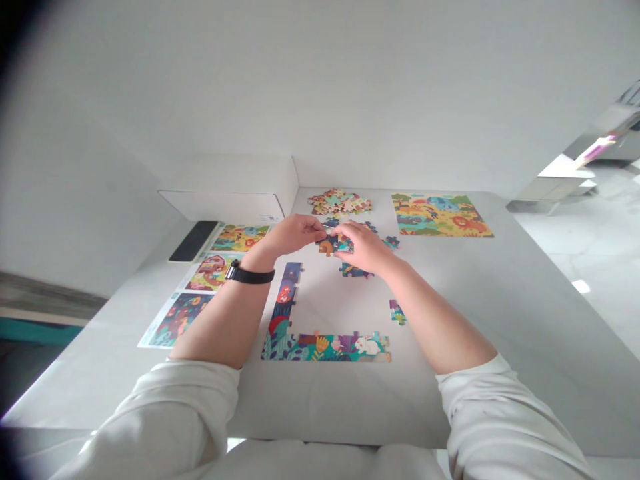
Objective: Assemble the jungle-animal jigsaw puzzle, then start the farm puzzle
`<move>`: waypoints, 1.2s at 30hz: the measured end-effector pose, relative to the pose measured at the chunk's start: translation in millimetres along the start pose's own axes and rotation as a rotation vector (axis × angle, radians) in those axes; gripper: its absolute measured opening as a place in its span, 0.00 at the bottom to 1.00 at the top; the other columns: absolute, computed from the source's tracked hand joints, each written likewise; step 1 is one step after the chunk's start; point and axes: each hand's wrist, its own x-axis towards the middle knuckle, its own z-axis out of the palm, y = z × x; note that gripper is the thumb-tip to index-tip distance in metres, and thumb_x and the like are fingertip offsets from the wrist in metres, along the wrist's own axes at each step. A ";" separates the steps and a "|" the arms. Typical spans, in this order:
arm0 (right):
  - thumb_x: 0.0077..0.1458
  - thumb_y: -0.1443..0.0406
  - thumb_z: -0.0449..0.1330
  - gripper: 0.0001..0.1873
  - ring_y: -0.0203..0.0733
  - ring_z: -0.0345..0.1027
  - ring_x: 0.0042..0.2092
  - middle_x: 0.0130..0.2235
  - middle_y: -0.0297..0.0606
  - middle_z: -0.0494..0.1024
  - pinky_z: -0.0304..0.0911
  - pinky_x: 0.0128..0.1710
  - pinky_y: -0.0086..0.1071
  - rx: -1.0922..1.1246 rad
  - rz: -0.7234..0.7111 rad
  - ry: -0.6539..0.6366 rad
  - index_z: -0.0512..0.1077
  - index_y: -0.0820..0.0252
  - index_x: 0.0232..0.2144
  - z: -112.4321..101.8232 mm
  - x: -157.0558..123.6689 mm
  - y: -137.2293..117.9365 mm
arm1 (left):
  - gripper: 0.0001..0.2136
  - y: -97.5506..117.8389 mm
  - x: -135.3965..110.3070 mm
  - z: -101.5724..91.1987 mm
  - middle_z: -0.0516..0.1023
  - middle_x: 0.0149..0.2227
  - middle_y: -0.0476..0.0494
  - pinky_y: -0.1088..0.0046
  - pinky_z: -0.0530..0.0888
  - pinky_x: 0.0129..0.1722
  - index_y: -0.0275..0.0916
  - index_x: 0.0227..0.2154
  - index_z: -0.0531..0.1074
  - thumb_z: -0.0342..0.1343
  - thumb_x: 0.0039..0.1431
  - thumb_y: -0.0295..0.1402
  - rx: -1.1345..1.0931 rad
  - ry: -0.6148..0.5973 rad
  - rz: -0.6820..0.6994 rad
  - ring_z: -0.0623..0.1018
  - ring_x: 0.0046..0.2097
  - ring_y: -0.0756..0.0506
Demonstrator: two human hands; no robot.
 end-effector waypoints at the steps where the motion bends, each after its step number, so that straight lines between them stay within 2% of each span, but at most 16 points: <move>1: 0.57 0.64 0.68 0.18 0.49 0.74 0.50 0.53 0.44 0.79 0.69 0.52 0.40 -0.011 -0.017 -0.001 0.75 0.54 0.50 0.3 0.0 0.1 | 0.10 0.3 -0.1 -0.6 0.83 0.31 0.47 0.73 0.71 0.35 0.38 0.35 0.82 0.59 0.61 0.39 0.004 -0.001 -0.005 0.78 0.33 0.48; 6: 0.58 0.65 0.68 0.16 0.53 0.73 0.56 0.55 0.44 0.79 0.67 0.59 0.44 -0.065 -0.045 -0.033 0.77 0.53 0.49 2.2 -1.0 2.2 | 0.11 -0.1 -0.7 -2.3 0.83 0.31 0.47 0.72 0.71 0.35 0.39 0.34 0.82 0.58 0.61 0.39 0.051 -0.021 0.003 0.78 0.33 0.48; 11: 0.58 0.65 0.69 0.16 0.54 0.73 0.58 0.54 0.44 0.81 0.66 0.60 0.44 -0.147 -0.051 -0.111 0.78 0.53 0.49 9.1 -2.0 2.0 | 0.09 -10.6 1.1 3.4 0.85 0.33 0.47 0.73 0.72 0.36 0.40 0.35 0.82 0.60 0.58 0.37 0.028 -0.133 0.023 0.80 0.35 0.47; 17: 0.58 0.64 0.69 0.16 0.53 0.75 0.57 0.52 0.44 0.82 0.67 0.57 0.43 -0.163 -0.036 -0.211 0.79 0.54 0.50 8.3 -1.2 3.6 | 0.08 -12.5 3.1 9.7 0.86 0.34 0.49 0.76 0.71 0.33 0.43 0.35 0.82 0.62 0.53 0.34 0.071 -0.271 -0.010 0.81 0.36 0.47; 22: 0.61 0.63 0.67 0.10 0.48 0.78 0.45 0.46 0.40 0.85 0.68 0.46 0.37 -0.187 0.130 -0.291 0.81 0.54 0.46 -7.0 -2.1 10.1 | 0.06 -12.3 2.9 12.8 0.85 0.32 0.49 0.75 0.68 0.30 0.43 0.33 0.83 0.64 0.52 0.35 0.194 -0.334 -0.075 0.80 0.33 0.47; 25: 0.59 0.64 0.68 0.10 0.47 0.78 0.40 0.41 0.38 0.86 0.67 0.41 0.36 -0.214 0.238 -0.400 0.82 0.53 0.44 -9.4 -3.6 16.5 | 0.03 -17.0 2.3 18.6 0.85 0.31 0.49 0.74 0.68 0.30 0.44 0.30 0.82 0.67 0.51 0.35 0.248 -0.374 -0.116 0.79 0.31 0.47; 28: 0.55 0.63 0.71 0.12 0.49 0.79 0.42 0.42 0.39 0.86 0.68 0.41 0.36 -0.240 0.269 -0.461 0.83 0.52 0.43 -4.9 -5.3 22.4 | 0.03 -22.6 1.5 24.9 0.84 0.30 0.50 0.74 0.70 0.32 0.44 0.28 0.82 0.68 0.51 0.36 0.286 -0.371 -0.085 0.80 0.31 0.47; 31: 0.53 0.61 0.73 0.15 0.52 0.79 0.45 0.45 0.42 0.85 0.69 0.42 0.38 -0.282 0.230 -0.468 0.82 0.52 0.44 2.9 -7.6 25.3 | 0.04 -25.0 0.9 28.8 0.84 0.30 0.49 0.74 0.71 0.34 0.44 0.28 0.82 0.67 0.52 0.37 0.322 -0.355 -0.049 0.81 0.32 0.46; 36: 0.45 0.60 0.78 0.21 0.57 0.78 0.47 0.47 0.47 0.82 0.71 0.43 0.41 -0.356 0.231 -0.431 0.82 0.52 0.43 17.0 -11.6 26.7 | 0.04 -21.3 0.6 30.9 0.85 0.31 0.48 0.72 0.71 0.34 0.44 0.27 0.82 0.68 0.53 0.37 0.350 -0.351 -0.093 0.81 0.33 0.45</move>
